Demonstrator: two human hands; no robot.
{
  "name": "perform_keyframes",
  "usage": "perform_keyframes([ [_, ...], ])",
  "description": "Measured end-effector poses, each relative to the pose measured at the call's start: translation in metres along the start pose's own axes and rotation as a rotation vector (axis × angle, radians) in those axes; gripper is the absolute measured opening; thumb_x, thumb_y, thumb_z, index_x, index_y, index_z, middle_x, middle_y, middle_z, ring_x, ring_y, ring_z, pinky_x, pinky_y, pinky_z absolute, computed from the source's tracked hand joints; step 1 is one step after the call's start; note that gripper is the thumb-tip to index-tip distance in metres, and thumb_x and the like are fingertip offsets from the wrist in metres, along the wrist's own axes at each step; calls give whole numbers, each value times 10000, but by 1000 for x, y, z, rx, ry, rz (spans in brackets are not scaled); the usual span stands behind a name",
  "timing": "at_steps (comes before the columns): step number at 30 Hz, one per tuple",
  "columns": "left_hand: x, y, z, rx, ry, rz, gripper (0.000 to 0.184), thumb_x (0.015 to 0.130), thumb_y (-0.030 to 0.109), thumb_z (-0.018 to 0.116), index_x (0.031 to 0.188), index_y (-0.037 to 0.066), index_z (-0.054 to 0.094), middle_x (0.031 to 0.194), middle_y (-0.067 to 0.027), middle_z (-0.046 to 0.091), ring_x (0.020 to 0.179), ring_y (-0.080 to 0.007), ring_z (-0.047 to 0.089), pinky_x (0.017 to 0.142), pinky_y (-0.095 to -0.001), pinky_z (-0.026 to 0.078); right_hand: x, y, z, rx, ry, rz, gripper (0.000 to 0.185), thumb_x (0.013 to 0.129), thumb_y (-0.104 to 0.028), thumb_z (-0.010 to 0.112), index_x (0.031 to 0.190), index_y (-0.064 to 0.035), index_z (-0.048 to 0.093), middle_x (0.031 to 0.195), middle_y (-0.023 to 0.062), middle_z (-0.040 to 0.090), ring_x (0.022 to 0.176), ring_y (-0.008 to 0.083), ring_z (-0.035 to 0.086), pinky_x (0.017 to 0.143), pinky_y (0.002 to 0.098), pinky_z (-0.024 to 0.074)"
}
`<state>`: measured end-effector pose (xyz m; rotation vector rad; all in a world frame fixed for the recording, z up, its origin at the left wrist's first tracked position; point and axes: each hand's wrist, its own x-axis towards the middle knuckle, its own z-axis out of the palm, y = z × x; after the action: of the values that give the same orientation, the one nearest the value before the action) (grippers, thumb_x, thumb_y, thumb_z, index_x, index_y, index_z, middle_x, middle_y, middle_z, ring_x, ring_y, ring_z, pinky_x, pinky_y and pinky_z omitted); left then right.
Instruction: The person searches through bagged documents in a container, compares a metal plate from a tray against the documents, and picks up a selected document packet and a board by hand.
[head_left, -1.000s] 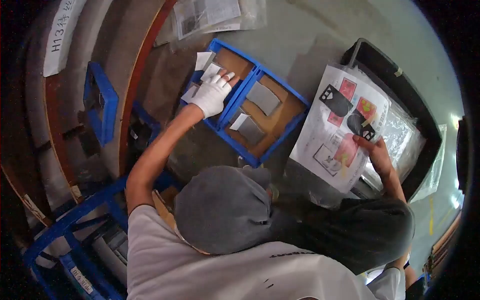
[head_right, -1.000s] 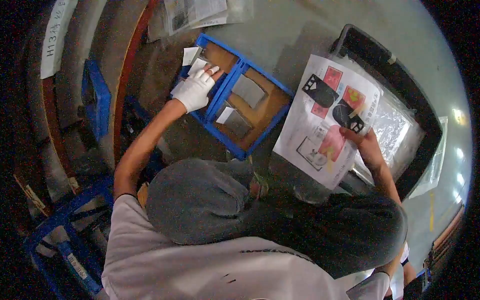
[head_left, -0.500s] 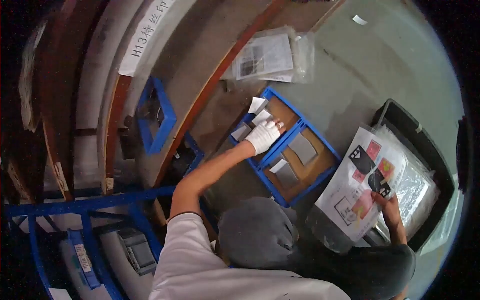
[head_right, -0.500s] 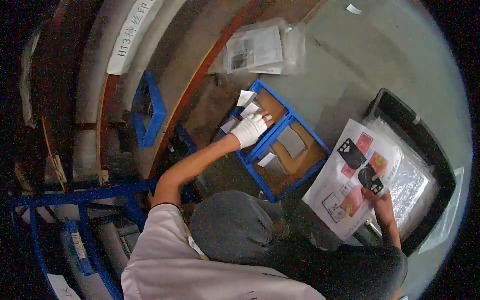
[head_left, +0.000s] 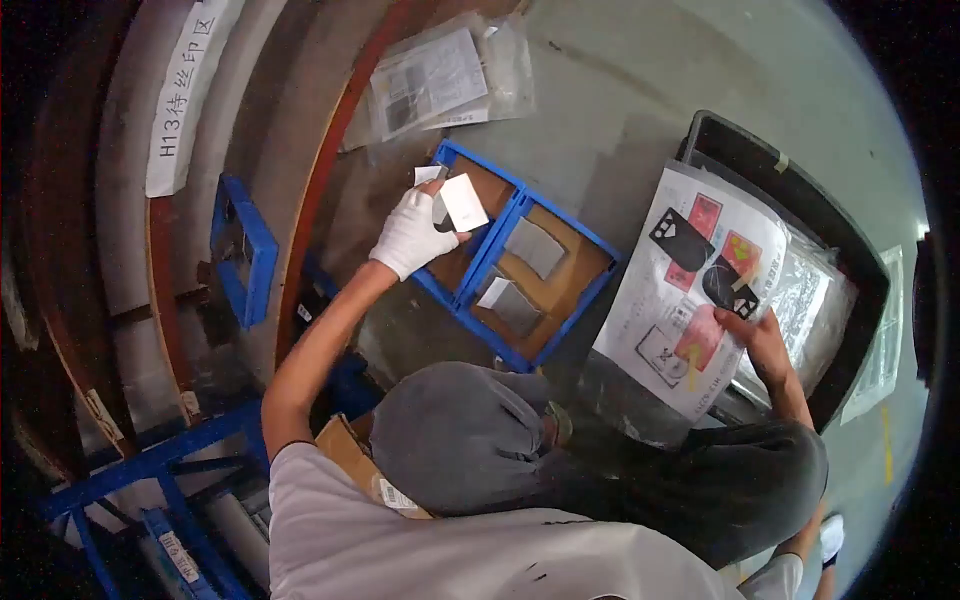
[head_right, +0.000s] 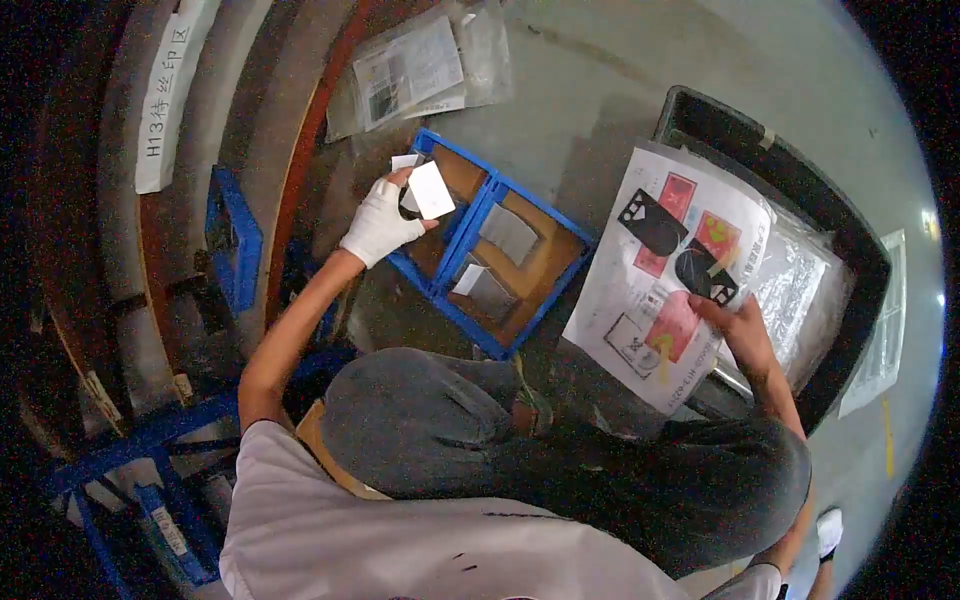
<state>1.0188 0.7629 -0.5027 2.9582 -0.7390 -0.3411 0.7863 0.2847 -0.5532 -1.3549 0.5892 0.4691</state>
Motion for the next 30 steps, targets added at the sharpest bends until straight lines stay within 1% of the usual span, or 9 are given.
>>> perform_keyframes([
  [2,1,9,-8,-238,41,-37,930,632,397,879,1362,16,445,1293,-225,548,1208,-372,535,1016,-419,448,2,-6,7,-11,-14,-24,328,856,-134,741,1153,-28,651,1046,24,667,922,132,593,832,286,465],
  [8,-22,57,-22,-847,-97,1,867,738,201,856,1438,55,366,1385,-147,481,1239,-255,523,1041,-400,437,-22,-24,16,-15,101,17,355,851,-131,755,1170,-26,640,1054,23,672,923,137,600,821,291,472],
  [11,-36,71,-22,-725,-164,64,906,715,227,876,1447,76,363,1359,-125,500,1231,-258,524,1039,-393,440,-26,-35,29,45,110,-76,371,858,-108,745,1199,-25,628,1102,21,664,987,142,602,875,293,471],
  [14,-45,72,-25,-836,-186,139,932,721,236,873,1457,60,331,1348,-128,497,1242,-240,503,1058,-388,414,-41,-50,31,-18,174,40,386,859,-99,743,1216,-18,621,1125,21,661,1011,133,596,891,289,466],
  [18,-69,69,-40,-825,-274,37,950,715,222,880,1467,71,319,1367,-82,461,1246,-196,474,1054,-357,386,-49,-45,36,-71,191,-65,286,875,-114,725,1135,-10,668,1052,14,684,943,117,615,846,278,476],
  [23,-112,108,-101,-1133,-287,-49,981,716,192,879,1494,94,289,1375,-68,455,1207,-181,501,1045,-358,399,-38,-20,20,-65,192,-143,320,883,-133,711,1171,-8,647,1083,31,679,961,139,616,863,292,480],
  [24,-124,117,-119,-1073,-246,-16,984,722,166,871,1501,95,274,1374,-68,467,1210,-188,511,1053,-371,397,-42,-27,22,-85,176,-167,323,886,-130,707,1178,-9,644,1085,36,679,963,143,616,867,292,479],
  [25,-135,119,-128,-1054,-294,-20,1091,654,234,921,1501,57,257,1467,-94,394,1361,-214,399,1141,-373,298,-47,-33,25,-110,165,-186,325,888,-128,704,1185,-9,641,1088,41,679,966,146,616,870,292,478],
  [30,-147,93,-114,-802,-296,-146,1011,704,338,875,1480,48,295,1447,-94,405,1330,-199,402,1092,-373,352,-57,-44,31,-3,112,-250,304,891,-110,692,1168,7,648,1090,43,684,988,153,629,899,299,482],
])
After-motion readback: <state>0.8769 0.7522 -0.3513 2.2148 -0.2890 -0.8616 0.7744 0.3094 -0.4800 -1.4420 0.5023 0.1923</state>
